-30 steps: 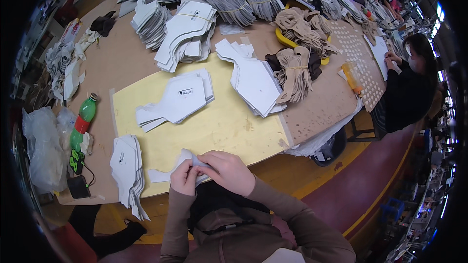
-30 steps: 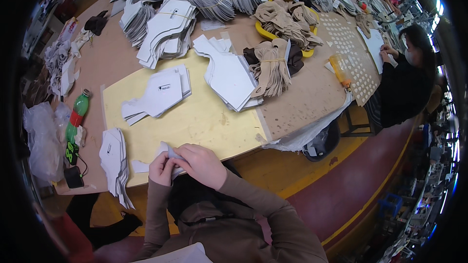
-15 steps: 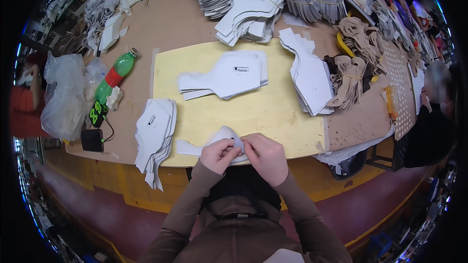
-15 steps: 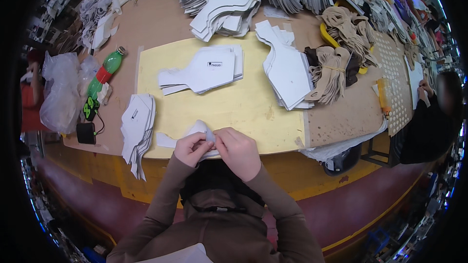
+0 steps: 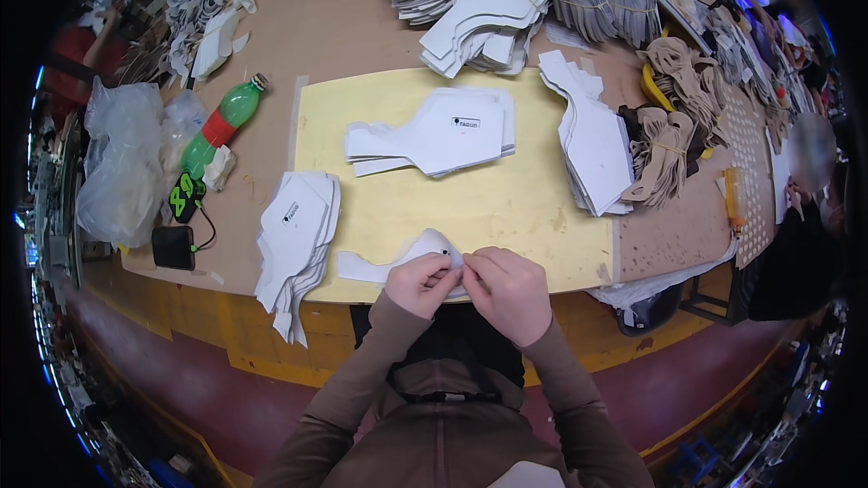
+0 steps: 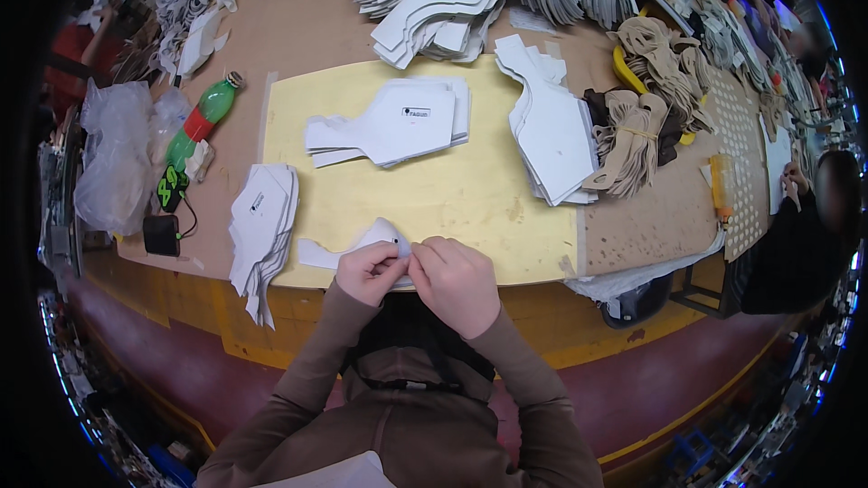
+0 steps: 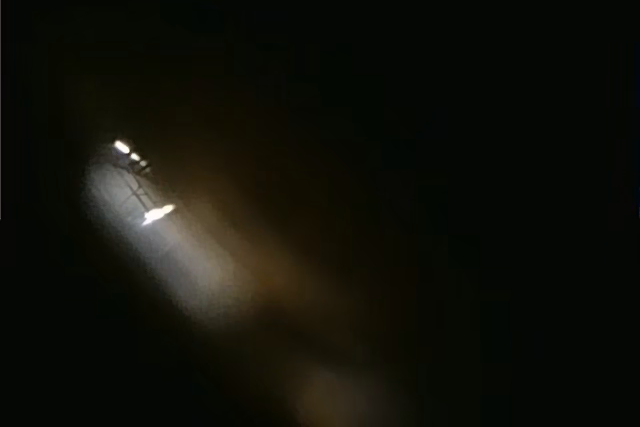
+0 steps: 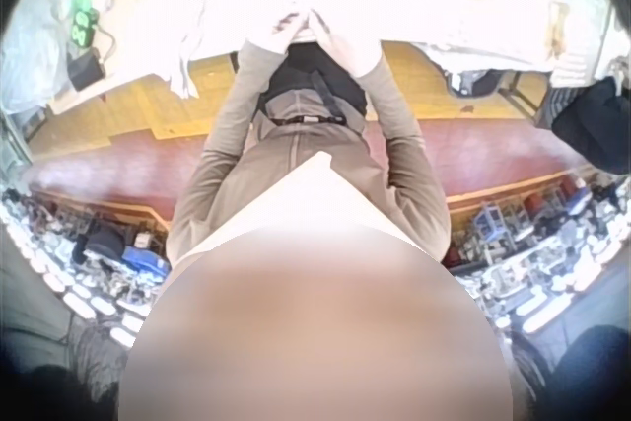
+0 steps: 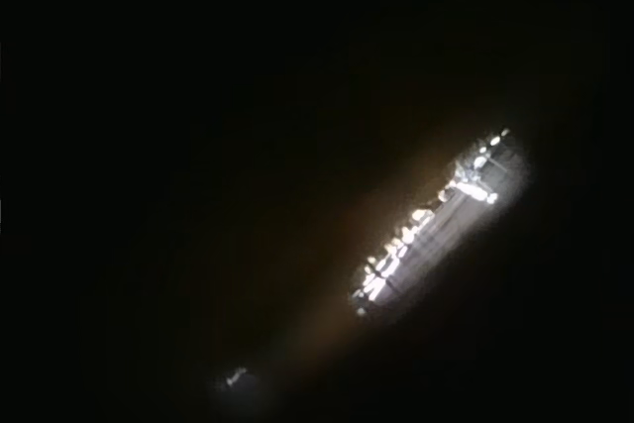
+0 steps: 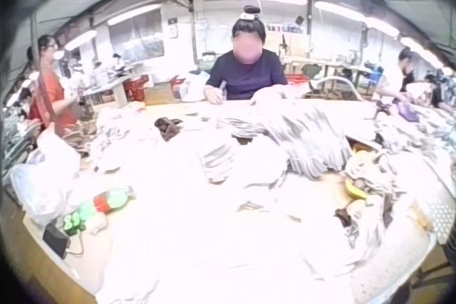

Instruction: The person repeatedly folds white paper cutouts with printed logos on a yellow work surface. They handle each piece one at a time, fold it in half, and place it into a growing stack. The workspace contains piles of similar parts and other materials.

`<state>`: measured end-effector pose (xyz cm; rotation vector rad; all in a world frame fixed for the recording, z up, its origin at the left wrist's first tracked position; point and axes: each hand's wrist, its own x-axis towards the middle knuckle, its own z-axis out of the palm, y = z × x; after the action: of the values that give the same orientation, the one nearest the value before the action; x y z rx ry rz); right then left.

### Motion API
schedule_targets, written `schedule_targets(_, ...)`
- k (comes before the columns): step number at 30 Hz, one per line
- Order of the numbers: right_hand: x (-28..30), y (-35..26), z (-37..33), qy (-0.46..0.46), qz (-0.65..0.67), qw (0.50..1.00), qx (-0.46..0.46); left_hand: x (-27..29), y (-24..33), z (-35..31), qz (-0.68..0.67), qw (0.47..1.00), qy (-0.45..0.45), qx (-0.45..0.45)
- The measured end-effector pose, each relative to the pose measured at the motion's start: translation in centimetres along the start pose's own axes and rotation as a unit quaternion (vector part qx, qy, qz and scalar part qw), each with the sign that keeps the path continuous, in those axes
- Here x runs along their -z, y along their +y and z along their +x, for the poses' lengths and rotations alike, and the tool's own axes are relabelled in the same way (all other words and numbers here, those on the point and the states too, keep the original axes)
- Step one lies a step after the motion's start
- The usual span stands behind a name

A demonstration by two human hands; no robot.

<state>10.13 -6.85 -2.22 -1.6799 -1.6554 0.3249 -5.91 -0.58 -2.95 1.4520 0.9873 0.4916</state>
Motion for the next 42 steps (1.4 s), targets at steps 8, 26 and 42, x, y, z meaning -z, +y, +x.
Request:
schedule_targets(8, 0.1, 0.2, 0.8, -0.041, -0.058, 0.997, 0.015, 0.1, -0.3, 0.1, 0.024, 0.999, -0.001, -0.025)
schedule_targets(26, 1.1, 0.5, 1.1, -0.048, 0.076, 0.993, -0.078, -0.1, -0.9, 0.2, 0.022, 1.0, -0.012, 0.004)
schedule_targets(42, 0.6, 1.9, 1.3, -0.049, 0.075, 0.985, -0.146, -0.1, -1.4, 0.1, 0.008, 1.0, -0.016, 0.009)
